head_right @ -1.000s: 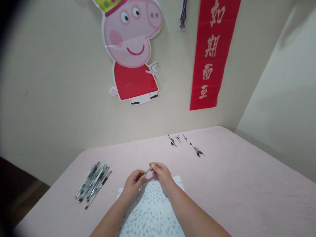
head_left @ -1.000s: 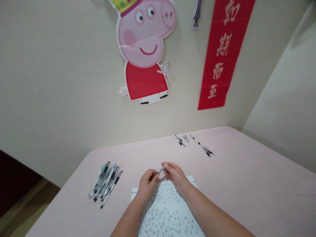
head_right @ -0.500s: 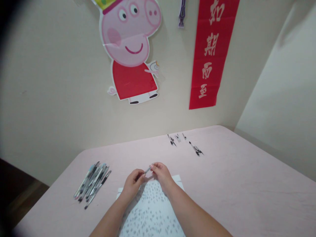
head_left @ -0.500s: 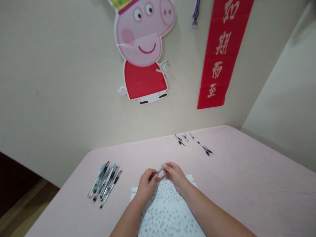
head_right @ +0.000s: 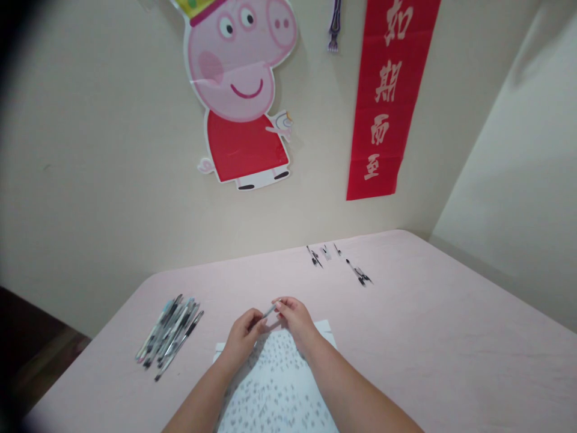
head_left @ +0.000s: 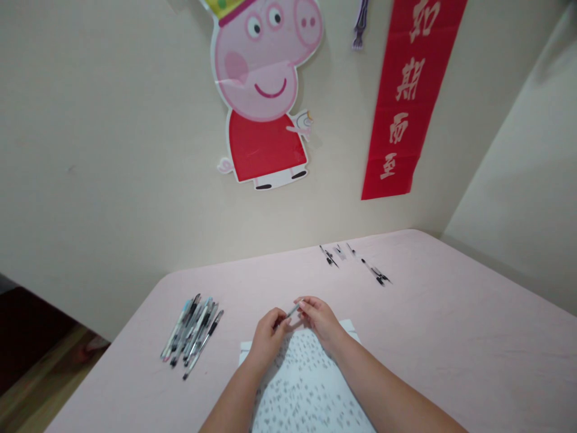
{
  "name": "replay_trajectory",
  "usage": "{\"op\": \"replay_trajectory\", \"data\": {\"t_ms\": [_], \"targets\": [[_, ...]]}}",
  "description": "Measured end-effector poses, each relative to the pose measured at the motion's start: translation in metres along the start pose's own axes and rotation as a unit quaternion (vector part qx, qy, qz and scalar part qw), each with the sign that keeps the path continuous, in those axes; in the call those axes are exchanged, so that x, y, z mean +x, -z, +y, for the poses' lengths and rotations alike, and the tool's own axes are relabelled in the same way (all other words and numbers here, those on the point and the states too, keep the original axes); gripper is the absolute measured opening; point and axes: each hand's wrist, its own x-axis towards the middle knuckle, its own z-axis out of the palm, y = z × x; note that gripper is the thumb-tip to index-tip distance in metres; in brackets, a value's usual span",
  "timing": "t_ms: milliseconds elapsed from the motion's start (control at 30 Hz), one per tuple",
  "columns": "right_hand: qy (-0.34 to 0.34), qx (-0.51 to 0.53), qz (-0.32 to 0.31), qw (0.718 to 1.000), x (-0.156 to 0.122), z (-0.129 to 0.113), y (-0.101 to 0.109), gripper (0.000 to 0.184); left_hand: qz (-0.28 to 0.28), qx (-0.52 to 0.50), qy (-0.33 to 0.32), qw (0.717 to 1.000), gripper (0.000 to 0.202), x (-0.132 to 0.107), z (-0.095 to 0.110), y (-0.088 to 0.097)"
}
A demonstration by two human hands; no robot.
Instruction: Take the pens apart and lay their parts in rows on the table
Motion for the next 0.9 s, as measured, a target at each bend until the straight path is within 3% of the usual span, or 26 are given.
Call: {"op": "replay_trajectory", "data": {"t_ms": [200,433,667,900], "targets": [[0.002,0.004,0.003,1.000,0.0013,0.0009,0.0007,0.036,-0.011,0.009,-0.001,1.000,0.036,-0.0006,0.0010,0.0012],[-0.010,0.010,0.004,1.000,-0.0003,-0.0012,-0.0002,0.035,0.018,0.025,-0.002,1.000,0.014,-0.0013,-0.0044,0.0001],[0.018,-0.002,0.011,1.000,0.0006,-0.0003,0.0003,0.032,0.005,0.053,-0.048,0.997,0.030,-0.0002,-0.0003,0.0038],[0.016,0.004,0.017,1.000,0.0010,-0.0019,0.0003,0.032,0.037,0.053,-0.013,0.998,0.016,0.0000,-0.0030,0.0015]]}}
